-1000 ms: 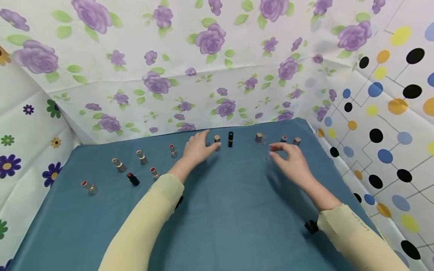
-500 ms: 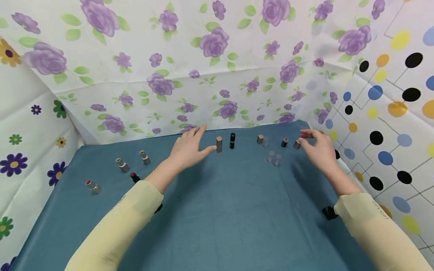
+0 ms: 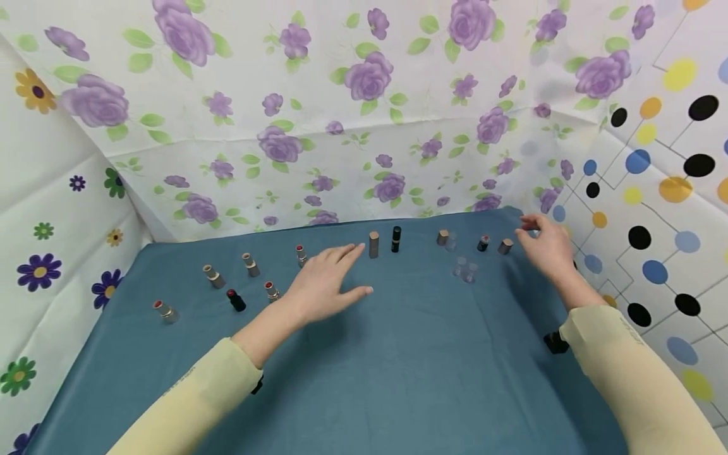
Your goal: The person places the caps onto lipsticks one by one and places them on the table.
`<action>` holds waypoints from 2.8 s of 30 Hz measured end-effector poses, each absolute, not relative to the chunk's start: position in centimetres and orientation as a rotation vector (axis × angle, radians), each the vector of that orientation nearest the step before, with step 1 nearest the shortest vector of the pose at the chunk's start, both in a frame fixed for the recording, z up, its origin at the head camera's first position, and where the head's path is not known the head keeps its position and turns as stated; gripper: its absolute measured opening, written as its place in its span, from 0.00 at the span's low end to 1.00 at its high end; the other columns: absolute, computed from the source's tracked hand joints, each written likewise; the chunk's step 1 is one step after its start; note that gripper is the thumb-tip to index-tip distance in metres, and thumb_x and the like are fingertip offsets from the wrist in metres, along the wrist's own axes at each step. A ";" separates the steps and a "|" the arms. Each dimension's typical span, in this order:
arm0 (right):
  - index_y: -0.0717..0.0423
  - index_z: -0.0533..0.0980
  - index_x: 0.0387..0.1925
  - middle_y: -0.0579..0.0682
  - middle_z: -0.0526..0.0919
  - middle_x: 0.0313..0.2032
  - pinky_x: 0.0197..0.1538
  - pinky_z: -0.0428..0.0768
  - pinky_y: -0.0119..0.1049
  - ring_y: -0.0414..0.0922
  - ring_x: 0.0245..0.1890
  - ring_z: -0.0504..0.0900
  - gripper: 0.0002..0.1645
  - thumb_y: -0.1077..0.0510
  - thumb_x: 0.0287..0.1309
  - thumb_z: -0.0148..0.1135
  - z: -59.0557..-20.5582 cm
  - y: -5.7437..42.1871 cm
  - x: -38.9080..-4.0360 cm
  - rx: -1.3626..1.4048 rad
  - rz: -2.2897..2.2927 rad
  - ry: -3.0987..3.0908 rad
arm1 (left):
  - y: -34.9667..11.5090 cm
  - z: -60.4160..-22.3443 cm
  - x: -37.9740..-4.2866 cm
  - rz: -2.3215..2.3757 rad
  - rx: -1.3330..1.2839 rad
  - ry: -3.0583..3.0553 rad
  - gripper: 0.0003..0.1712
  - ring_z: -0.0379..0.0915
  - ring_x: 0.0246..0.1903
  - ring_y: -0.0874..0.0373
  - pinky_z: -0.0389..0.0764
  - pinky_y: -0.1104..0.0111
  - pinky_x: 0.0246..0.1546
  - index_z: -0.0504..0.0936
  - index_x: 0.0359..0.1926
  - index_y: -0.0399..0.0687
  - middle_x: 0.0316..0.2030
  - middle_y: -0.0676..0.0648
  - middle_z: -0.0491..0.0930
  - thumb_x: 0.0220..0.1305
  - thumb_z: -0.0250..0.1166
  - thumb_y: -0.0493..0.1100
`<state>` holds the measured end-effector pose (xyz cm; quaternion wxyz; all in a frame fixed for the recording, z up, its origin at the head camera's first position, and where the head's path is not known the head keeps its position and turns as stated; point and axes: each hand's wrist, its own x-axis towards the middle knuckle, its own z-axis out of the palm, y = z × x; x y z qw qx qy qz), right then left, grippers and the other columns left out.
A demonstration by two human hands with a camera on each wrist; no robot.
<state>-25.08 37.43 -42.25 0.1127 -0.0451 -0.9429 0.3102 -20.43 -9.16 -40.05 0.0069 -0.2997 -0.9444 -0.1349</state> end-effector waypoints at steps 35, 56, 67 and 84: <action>0.69 0.69 0.66 0.68 0.77 0.58 0.70 0.54 0.67 0.68 0.60 0.71 0.29 0.54 0.73 0.56 -47.8 37.4 -28.7 -0.289 0.701 -3.012 | -4.3 -45.5 -13.3 -0.484 -1.245 -2.981 0.46 0.60 0.73 0.52 0.64 0.53 0.70 0.56 0.81 0.58 0.74 0.50 0.63 0.71 0.58 0.69; 0.62 0.76 0.49 0.64 0.80 0.50 0.48 0.74 0.63 0.65 0.47 0.77 0.16 0.54 0.70 0.55 -48.1 37.7 -28.9 -0.298 0.608 -3.013 | -4.8 -46.0 -13.4 -0.531 -1.247 -2.989 0.45 0.61 0.72 0.52 0.64 0.52 0.70 0.59 0.80 0.56 0.74 0.51 0.65 0.71 0.59 0.68; 0.63 0.75 0.56 0.66 0.79 0.54 0.53 0.74 0.63 0.65 0.50 0.78 0.22 0.50 0.72 0.55 -46.1 37.3 -27.9 -0.273 0.737 -2.926 | -5.6 -45.5 -13.6 -0.520 -1.214 -2.978 0.44 0.62 0.72 0.52 0.64 0.52 0.70 0.58 0.80 0.58 0.73 0.50 0.65 0.71 0.60 0.68; 0.59 0.71 0.66 0.62 0.77 0.59 0.54 0.75 0.60 0.61 0.60 0.74 0.32 0.42 0.74 0.58 -41.7 32.3 -24.5 -0.020 1.108 -2.735 | -7.7 -44.1 -14.3 -0.482 -1.085 -2.970 0.46 0.59 0.73 0.52 0.62 0.50 0.71 0.57 0.80 0.58 0.74 0.50 0.64 0.70 0.62 0.67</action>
